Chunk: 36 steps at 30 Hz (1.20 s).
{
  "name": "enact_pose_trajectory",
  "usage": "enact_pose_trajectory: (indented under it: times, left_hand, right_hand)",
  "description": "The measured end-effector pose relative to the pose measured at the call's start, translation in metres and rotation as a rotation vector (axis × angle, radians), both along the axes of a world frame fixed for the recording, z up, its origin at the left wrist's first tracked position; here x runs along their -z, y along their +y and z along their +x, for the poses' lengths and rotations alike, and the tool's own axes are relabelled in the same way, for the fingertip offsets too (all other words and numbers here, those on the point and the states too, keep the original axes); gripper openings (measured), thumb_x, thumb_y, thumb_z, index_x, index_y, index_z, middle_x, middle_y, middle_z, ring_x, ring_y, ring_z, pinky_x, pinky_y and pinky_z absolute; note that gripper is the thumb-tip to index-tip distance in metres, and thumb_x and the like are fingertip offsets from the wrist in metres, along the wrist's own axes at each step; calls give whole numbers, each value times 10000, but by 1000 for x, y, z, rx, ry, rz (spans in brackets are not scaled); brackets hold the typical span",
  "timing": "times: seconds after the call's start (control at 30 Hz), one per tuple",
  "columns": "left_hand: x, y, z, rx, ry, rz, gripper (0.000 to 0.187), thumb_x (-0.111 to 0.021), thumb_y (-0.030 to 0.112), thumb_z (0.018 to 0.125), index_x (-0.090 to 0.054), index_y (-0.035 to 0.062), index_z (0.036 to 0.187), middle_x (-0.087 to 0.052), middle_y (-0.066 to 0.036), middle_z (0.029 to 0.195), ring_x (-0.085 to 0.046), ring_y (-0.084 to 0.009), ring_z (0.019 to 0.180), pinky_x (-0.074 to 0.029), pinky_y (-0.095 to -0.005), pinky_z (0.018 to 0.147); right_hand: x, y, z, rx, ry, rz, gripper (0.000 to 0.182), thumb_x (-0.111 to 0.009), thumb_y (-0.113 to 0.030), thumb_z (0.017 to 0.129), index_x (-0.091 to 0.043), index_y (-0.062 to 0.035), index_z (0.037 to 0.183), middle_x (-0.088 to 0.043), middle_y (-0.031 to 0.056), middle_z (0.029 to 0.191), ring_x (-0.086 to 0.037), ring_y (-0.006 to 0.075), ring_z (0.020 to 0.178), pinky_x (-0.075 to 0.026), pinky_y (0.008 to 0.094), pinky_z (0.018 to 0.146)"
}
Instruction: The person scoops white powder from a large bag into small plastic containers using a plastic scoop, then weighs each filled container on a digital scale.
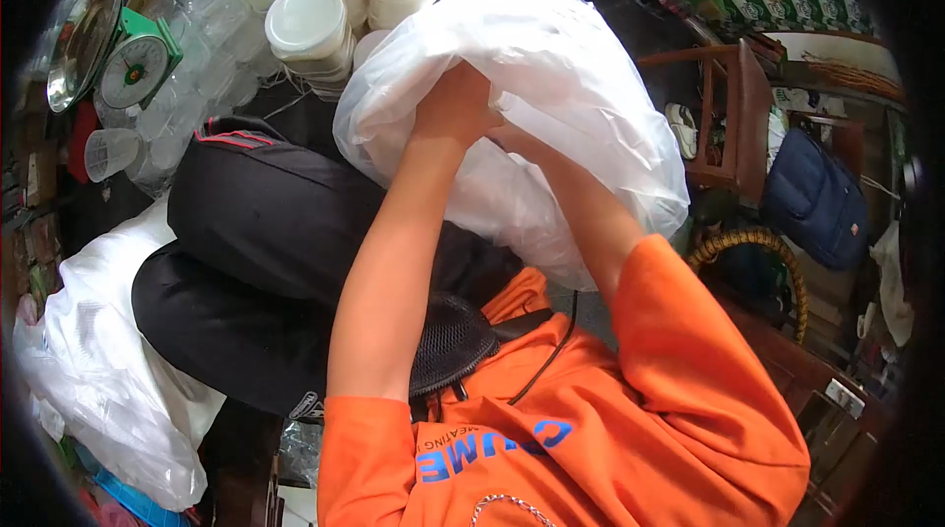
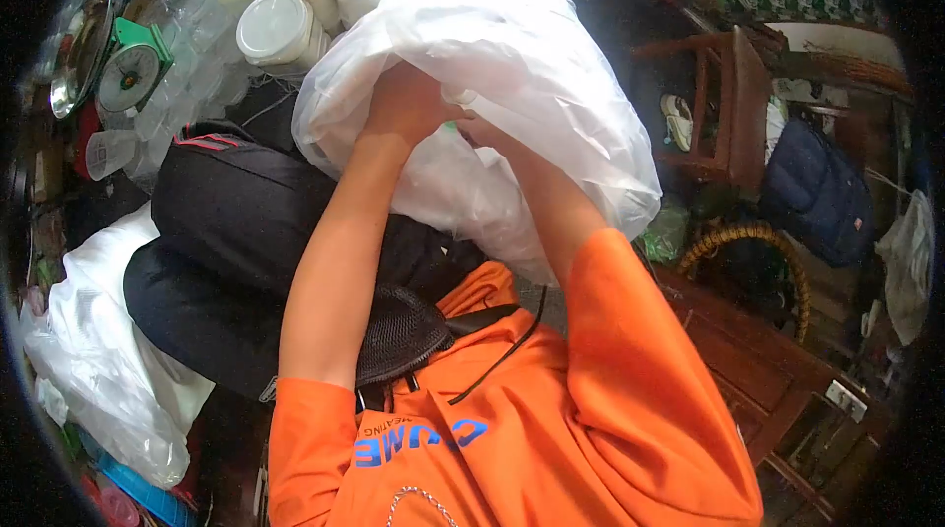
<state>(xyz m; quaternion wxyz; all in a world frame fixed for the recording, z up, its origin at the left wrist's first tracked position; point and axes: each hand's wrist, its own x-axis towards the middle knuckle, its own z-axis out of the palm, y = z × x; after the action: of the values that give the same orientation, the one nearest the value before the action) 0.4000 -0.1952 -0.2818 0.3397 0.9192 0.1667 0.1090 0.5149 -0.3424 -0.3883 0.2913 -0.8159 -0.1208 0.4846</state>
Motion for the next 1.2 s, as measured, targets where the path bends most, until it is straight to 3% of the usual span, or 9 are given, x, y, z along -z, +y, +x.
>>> enact_pose_trajectory:
  times: [0.13,0.2,0.27,0.33,0.6,0.67,0.83,1.0,1.2]
  left_hand:
    - [0,1,12,75,252,-70,618,-869,363,691,-711,42,1195,-708,-185,1213,-657,-368,1152,-515,-461,1013]
    - [-12,3,13,63,264,-73,527,-866,157,723,-694,14,1200,-697,-199,1240,-669,-338,1178,-558,-424,988]
    - [-5,4,15,59,245,-66,547,-890,161,701,-696,15,1191,-700,-191,1234,-672,-331,1176,-556,-424,995]
    - [4,4,16,74,145,69,572,-854,328,680,-724,40,1156,-710,-195,1182,-678,-368,1097,-557,-466,944]
    - [4,1,8,73,7,167,724,-866,272,658,-603,65,1300,-630,-199,1315,-597,-380,1233,-512,-475,1030]
    - [-8,1,8,41,142,-6,780,-877,289,643,-582,75,1333,-569,-170,1373,-523,-362,1317,-512,-484,1049]
    - [-9,-4,11,15,220,-4,825,-886,314,639,-558,80,1359,-523,-138,1379,-480,-345,1337,-522,-491,1058]
    - [-9,-6,13,-4,228,-4,841,-890,329,644,-545,74,1367,-520,-139,1361,-491,-336,1316,-537,-488,1038]
    - [-15,-4,15,-13,345,-53,934,-917,333,644,-495,85,1439,-498,-154,1421,-453,-352,1389,-526,-465,1071]
  right_hand:
    - [-32,-56,0,48,18,-42,330,-565,-369,1046,-688,-67,1099,-718,87,986,-687,193,927,-519,335,859]
    - [-67,-69,-6,74,48,-40,324,-546,-371,1061,-678,-78,1095,-694,53,960,-662,163,907,-504,322,851]
    - [-105,-77,-11,95,85,-37,318,-527,-373,1076,-667,-88,1091,-671,18,934,-636,133,887,-488,310,844]
    - [-138,-83,-16,158,59,-47,337,-543,-407,1068,-654,-93,1123,-682,19,980,-632,126,922,-469,303,869]
    - [-180,-78,18,251,-171,-23,385,-567,-449,1051,-699,-88,1046,-678,-3,936,-601,103,888,-451,296,841]
    - [-179,-72,20,114,-372,-62,409,-571,-454,1046,-702,-66,1033,-651,-12,902,-565,100,846,-442,285,807]
    - [-168,-59,2,-35,-640,5,434,-571,-430,1041,-695,-16,1081,-638,55,851,-572,164,800,-469,323,794]
    - [-175,-44,-19,-129,-994,10,347,-603,-313,1006,-719,-7,1122,-708,196,826,-670,353,732,-511,453,739]
    - [-177,-34,-36,-170,-1153,41,224,-643,-234,981,-726,-42,1063,-732,194,860,-707,361,798,-530,480,771]
